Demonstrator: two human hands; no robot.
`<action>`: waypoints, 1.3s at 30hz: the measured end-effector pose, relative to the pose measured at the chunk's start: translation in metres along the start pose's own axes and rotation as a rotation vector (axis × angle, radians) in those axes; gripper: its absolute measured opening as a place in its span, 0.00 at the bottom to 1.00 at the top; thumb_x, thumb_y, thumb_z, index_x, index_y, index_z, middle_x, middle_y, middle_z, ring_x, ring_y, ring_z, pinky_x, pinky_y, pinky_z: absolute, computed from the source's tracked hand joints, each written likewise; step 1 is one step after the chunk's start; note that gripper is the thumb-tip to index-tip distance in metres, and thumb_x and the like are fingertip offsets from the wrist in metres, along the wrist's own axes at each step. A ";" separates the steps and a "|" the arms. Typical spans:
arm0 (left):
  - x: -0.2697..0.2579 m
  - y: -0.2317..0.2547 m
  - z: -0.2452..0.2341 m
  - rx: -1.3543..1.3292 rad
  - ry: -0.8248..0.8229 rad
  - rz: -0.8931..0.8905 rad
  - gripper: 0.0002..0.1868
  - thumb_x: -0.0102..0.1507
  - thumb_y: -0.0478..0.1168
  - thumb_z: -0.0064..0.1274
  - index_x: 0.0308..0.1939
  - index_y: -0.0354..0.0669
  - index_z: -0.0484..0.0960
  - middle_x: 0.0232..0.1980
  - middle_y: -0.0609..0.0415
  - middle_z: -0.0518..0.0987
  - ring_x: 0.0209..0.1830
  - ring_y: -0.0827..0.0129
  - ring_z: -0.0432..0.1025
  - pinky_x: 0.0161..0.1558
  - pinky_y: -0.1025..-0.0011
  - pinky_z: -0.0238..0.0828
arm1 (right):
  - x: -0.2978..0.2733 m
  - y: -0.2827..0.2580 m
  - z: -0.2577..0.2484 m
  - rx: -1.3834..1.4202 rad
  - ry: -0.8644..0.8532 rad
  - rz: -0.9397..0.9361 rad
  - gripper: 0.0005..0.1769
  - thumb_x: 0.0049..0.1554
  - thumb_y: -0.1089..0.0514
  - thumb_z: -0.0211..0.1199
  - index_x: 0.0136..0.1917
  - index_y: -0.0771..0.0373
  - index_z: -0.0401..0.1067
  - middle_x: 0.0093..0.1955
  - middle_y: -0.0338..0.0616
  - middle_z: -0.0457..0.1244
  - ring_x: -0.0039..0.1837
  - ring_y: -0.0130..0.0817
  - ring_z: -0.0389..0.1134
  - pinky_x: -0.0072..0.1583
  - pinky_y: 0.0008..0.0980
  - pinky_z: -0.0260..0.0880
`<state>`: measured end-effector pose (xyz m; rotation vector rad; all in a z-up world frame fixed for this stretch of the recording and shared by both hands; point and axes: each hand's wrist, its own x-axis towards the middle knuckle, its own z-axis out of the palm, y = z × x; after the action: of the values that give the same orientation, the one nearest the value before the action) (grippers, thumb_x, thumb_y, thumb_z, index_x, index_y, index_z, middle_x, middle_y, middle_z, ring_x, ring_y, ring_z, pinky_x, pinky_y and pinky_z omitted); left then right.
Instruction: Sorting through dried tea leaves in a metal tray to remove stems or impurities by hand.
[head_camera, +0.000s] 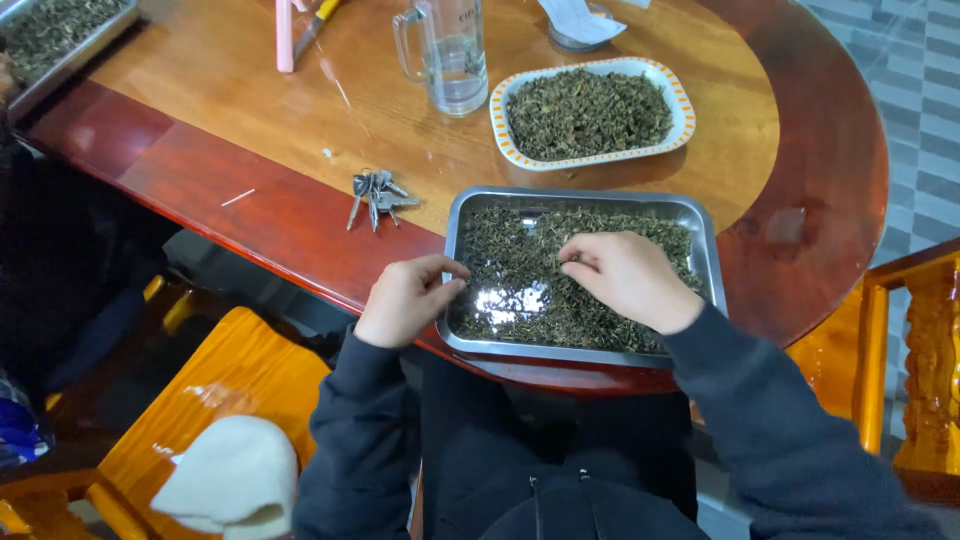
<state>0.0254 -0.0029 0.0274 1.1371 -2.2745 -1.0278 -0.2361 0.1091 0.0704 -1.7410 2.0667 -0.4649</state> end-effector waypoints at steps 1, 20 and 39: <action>0.001 0.006 0.003 0.000 -0.006 -0.005 0.09 0.61 0.37 0.59 0.45 0.50 0.89 0.20 0.54 0.77 0.23 0.62 0.75 0.31 0.64 0.73 | -0.010 0.004 0.000 0.004 -0.005 0.004 0.08 0.62 0.58 0.59 0.49 0.55 0.80 0.24 0.34 0.65 0.31 0.34 0.67 0.44 0.30 0.70; 0.016 0.024 0.039 0.629 0.025 0.040 0.06 0.64 0.44 0.55 0.41 0.55 0.87 0.28 0.52 0.83 0.31 0.48 0.81 0.35 0.56 0.79 | -0.077 0.024 0.025 0.263 0.095 -0.187 0.06 0.58 0.54 0.63 0.44 0.51 0.81 0.40 0.42 0.74 0.45 0.49 0.75 0.48 0.43 0.74; 0.012 0.013 0.005 0.579 -0.188 0.037 0.14 0.63 0.51 0.54 0.52 0.66 0.85 0.40 0.60 0.87 0.44 0.56 0.79 0.42 0.52 0.74 | -0.078 0.047 0.036 0.125 0.063 -0.373 0.09 0.58 0.49 0.64 0.47 0.48 0.83 0.35 0.25 0.71 0.35 0.29 0.72 0.36 0.33 0.67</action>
<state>0.0084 -0.0051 0.0347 1.2381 -2.8375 -0.4790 -0.2467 0.1937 0.0227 -2.0621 1.7095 -0.7491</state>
